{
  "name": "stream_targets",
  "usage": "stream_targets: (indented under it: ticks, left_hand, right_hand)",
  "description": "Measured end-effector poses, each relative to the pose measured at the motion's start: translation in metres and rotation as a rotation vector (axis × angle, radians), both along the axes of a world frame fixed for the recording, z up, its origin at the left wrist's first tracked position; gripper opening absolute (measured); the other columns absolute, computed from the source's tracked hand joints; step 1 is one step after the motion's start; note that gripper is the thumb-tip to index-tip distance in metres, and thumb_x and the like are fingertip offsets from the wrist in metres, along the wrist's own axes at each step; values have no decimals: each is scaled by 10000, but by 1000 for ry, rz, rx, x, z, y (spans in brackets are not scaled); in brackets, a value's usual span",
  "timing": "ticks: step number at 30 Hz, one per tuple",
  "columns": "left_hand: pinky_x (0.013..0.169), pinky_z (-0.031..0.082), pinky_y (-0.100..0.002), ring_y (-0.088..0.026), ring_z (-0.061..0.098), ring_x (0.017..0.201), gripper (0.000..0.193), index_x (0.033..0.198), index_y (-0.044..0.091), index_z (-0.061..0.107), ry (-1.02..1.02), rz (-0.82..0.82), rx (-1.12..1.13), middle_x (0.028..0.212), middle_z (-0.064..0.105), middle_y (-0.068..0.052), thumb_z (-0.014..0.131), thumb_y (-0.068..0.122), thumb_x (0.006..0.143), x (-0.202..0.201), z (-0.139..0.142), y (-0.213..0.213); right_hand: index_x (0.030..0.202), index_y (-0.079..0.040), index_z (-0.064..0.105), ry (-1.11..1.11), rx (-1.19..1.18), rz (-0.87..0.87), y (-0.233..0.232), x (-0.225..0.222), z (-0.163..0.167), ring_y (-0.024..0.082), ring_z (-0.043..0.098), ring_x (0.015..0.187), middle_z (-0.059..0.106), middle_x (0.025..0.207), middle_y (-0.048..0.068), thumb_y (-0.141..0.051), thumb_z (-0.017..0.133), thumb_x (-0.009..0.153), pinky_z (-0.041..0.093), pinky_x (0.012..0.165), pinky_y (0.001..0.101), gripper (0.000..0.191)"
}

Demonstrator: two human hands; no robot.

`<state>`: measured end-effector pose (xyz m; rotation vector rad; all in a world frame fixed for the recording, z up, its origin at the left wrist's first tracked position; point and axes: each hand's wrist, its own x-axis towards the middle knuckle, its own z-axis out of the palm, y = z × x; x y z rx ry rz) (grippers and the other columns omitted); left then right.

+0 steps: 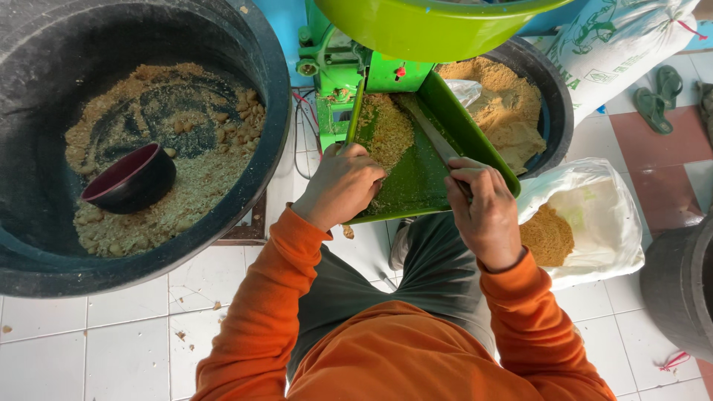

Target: The person feeds whole peanuts from a green tray into a motorized grinding machine, using a wooden scoop to push nuts toward the hopper, and the ground powder collects in a large black basin below. The person then scoops the finished peanut powder from the basin with a red bowl.

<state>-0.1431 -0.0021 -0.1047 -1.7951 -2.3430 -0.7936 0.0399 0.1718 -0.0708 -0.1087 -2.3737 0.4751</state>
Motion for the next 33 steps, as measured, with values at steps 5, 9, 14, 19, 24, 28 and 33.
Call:
stream_targets:
  ticks: [5, 9, 14, 19, 24, 28, 33]
  left_hand:
    - [919, 446, -473, -242, 640, 1011, 109, 905, 99, 786, 16, 8, -12, 867, 742, -23, 698, 91, 842, -1, -1, 1]
    - [910, 444, -475, -241, 641, 1010, 97, 894, 101, 785, 15, 10, -19, 870, 746, -20, 700, 104, 847, 0, -2, 1]
    - [921, 450, -471, -232, 640, 1011, 101, 916, 98, 783, 2, 2, 17, 880, 751, -11, 704, 119, 856, -1, -4, 1]
    - [911, 456, -473, -241, 638, 1021, 106, 926, 91, 781, 3, -14, 41, 885, 748, -23, 714, 136, 857, -1, -5, 0]
    - [900, 460, -468, -246, 638, 1009, 110, 919, 96, 786, -15, 9, -22, 877, 746, -26, 704, 116, 848, 1, -2, 0]
    - [930, 460, -469, -245, 636, 1016, 92, 889, 81, 776, 4, -14, 26, 884, 749, -25, 706, 117, 842, -1, -1, 0]
    - [921, 454, -483, -257, 622, 1034, 89, 855, 77, 776, 10, -8, -31, 882, 752, -29, 716, 141, 842, -1, -3, 1]
  right_hand:
    - [1038, 16, 568, -10, 29, -24, 4, -14, -9, 313, 724, 1001, 734, 1171, 152, 22, 750, 944, 589, 839, 384, 205]
    - [1057, 17, 580, -8, -13, 23, 4, -6, 9, 273, 742, 984, 728, 1180, 158, 15, 737, 975, 616, 835, 353, 178]
    - [1104, 26, 560, 7, -115, 0, -2, 45, 52, 240, 766, 999, 732, 1198, 148, 42, 699, 1027, 634, 866, 315, 159]
    - [1057, 19, 580, -95, -147, 83, -16, 41, 48, 222, 777, 931, 741, 1162, 151, 55, 694, 962, 636, 768, 283, 153]
    - [1080, 23, 597, 19, 26, 42, -24, -1, 26, 286, 738, 977, 730, 1157, 150, 50, 718, 965, 602, 828, 336, 169]
    - [1110, 28, 610, 68, -108, -32, -23, 33, 47, 238, 757, 981, 731, 1172, 157, 64, 719, 989, 620, 854, 308, 167]
    - [1101, 25, 587, 39, -81, -95, -11, 65, 51, 233, 759, 1011, 729, 1183, 151, 70, 727, 997, 625, 854, 287, 180]
